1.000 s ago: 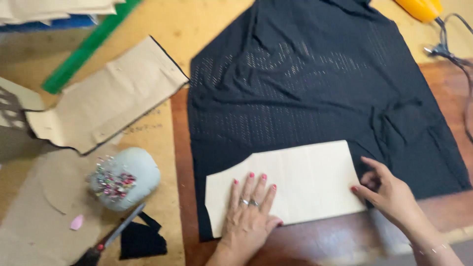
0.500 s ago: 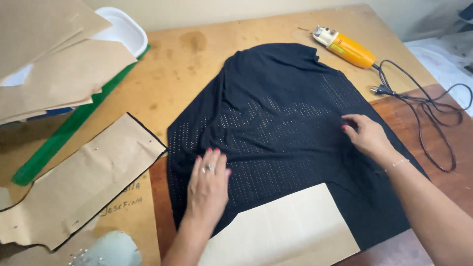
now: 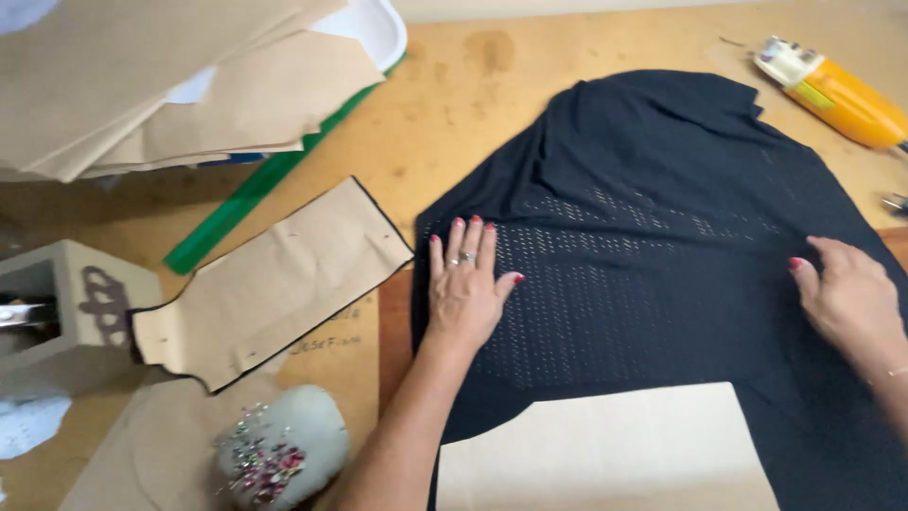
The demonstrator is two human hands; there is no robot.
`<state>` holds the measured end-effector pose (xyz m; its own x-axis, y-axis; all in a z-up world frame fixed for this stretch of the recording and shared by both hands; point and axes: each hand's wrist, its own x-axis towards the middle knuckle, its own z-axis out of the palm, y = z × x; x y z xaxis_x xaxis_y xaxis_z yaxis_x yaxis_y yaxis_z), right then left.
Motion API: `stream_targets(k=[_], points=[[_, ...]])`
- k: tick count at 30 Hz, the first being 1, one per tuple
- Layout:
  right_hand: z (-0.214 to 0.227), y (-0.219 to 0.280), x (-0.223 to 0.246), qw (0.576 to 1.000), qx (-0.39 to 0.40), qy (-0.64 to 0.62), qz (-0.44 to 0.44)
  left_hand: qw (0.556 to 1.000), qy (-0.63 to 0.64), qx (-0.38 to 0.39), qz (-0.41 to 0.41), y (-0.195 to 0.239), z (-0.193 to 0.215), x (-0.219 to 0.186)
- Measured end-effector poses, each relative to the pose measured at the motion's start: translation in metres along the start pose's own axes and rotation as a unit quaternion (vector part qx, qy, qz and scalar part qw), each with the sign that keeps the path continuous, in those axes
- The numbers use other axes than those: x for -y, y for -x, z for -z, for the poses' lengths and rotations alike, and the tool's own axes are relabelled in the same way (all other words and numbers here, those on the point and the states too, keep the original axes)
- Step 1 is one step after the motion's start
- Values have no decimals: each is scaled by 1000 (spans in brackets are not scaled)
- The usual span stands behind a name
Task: Cutting out garment pieces from black fabric using a paper pattern, pins, and scissors.
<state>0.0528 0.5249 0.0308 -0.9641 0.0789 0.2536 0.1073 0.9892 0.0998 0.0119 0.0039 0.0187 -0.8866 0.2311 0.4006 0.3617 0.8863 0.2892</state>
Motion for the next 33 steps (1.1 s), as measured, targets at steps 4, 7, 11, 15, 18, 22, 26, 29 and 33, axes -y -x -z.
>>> stream_targets(k=[4, 7, 11, 15, 18, 22, 26, 29, 33], points=[[65, -23, 121, 985, 48, -165, -8, 979, 182, -92, 28, 37, 38, -14], [91, -36, 248, 945, 128, -289, 78, 957, 256, -107, 82, 75, 72, -23], [78, -71, 383, 901, 118, -360, 212, 950, 262, -141, 98, 118, 70, -37], [53, -113, 474, 903, 149, -342, 211, 947, 275, -155, 58, 147, 72, -57], [20, -140, 506, 937, 188, -237, 172, 935, 295, -192, 49, 167, 73, -71], [-17, -194, 537, 910, 345, 113, 200, 931, 350, -87, 63, 191, 73, -75], [54, -161, 532, 925, 345, -121, 101, 918, 373, -112, 78, 189, 85, -73], [43, -161, 527, 928, 301, -206, 72, 892, 431, 39, 127, 183, 96, -66], [75, -159, 516, 807, 313, -500, 20, 742, 618, -3, 259, 164, 96, -60]])
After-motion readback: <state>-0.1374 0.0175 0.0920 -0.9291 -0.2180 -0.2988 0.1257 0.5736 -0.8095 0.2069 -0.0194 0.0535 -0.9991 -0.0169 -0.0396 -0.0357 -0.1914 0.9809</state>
